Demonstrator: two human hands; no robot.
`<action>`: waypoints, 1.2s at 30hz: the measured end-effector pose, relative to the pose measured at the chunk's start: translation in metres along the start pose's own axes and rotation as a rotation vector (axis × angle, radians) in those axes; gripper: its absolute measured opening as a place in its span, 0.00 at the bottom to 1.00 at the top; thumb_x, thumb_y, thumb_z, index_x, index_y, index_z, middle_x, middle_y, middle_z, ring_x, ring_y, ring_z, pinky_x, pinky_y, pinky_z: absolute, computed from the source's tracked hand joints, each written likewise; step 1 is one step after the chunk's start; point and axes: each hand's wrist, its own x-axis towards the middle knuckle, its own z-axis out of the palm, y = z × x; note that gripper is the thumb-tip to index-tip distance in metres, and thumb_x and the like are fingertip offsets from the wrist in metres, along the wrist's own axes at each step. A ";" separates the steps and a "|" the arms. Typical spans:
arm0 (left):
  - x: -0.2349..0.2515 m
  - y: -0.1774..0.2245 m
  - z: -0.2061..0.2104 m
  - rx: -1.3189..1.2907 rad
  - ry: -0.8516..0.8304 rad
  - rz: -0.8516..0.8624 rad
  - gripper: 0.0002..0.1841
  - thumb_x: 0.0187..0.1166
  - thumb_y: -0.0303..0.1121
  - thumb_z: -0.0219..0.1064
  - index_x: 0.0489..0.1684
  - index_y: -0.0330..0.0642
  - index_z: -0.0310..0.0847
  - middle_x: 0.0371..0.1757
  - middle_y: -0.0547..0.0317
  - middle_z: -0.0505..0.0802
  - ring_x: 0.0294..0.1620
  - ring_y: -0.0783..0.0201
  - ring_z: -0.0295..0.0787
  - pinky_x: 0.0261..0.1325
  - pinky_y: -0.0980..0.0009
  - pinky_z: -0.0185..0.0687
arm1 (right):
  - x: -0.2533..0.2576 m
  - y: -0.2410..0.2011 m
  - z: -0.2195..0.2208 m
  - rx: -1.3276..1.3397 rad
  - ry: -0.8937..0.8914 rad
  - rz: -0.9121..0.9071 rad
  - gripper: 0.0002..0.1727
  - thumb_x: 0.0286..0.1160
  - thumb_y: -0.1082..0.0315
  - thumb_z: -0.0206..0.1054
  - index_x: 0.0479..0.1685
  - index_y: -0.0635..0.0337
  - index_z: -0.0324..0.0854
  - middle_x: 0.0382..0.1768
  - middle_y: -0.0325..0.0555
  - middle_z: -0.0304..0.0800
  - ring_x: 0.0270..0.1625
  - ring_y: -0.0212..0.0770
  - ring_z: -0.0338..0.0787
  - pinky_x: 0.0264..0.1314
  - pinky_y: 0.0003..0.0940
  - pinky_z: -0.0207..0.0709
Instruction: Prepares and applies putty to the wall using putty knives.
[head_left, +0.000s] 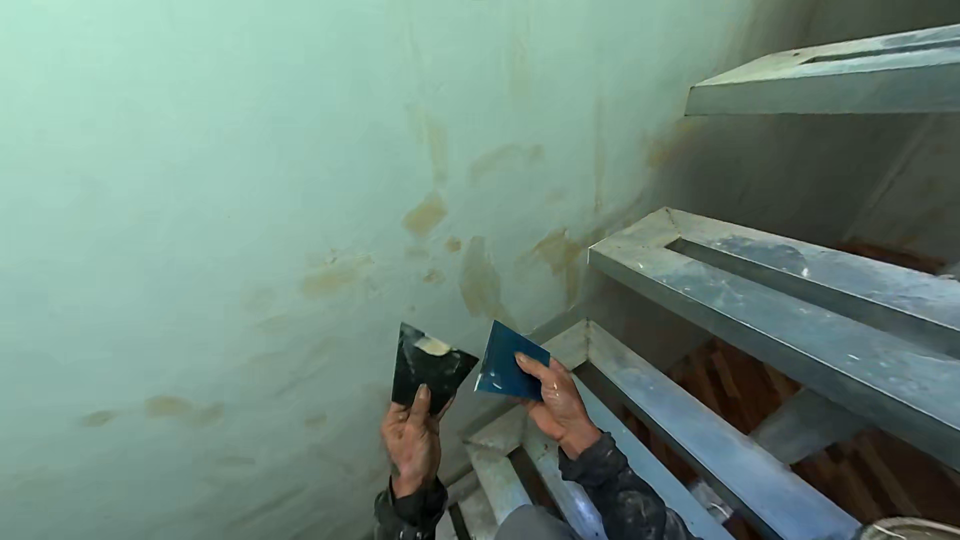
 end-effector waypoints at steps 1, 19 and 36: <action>0.004 -0.002 0.003 0.031 -0.057 0.069 0.11 0.82 0.17 0.55 0.54 0.31 0.80 0.45 0.49 0.97 0.44 0.53 0.98 0.50 0.52 0.96 | -0.003 -0.004 0.006 0.016 -0.006 0.023 0.14 0.86 0.73 0.59 0.66 0.67 0.73 0.47 0.59 0.91 0.43 0.49 0.96 0.41 0.43 0.93; 0.028 -0.021 0.014 0.393 -0.386 0.563 0.11 0.81 0.19 0.60 0.52 0.34 0.88 0.48 0.63 0.97 0.49 0.72 0.94 0.58 0.68 0.91 | 0.003 -0.012 0.031 0.124 -0.019 0.111 0.11 0.89 0.73 0.55 0.63 0.67 0.71 0.44 0.60 0.90 0.38 0.47 0.96 0.34 0.39 0.93; -0.017 -0.070 -0.121 0.938 -0.093 0.199 0.10 0.77 0.22 0.61 0.44 0.25 0.87 0.37 0.54 0.95 0.39 0.80 0.91 0.51 0.79 0.87 | 0.176 -0.120 0.050 -1.147 0.122 -1.585 0.17 0.82 0.77 0.60 0.64 0.68 0.88 0.50 0.56 0.97 0.46 0.45 0.97 0.52 0.37 0.89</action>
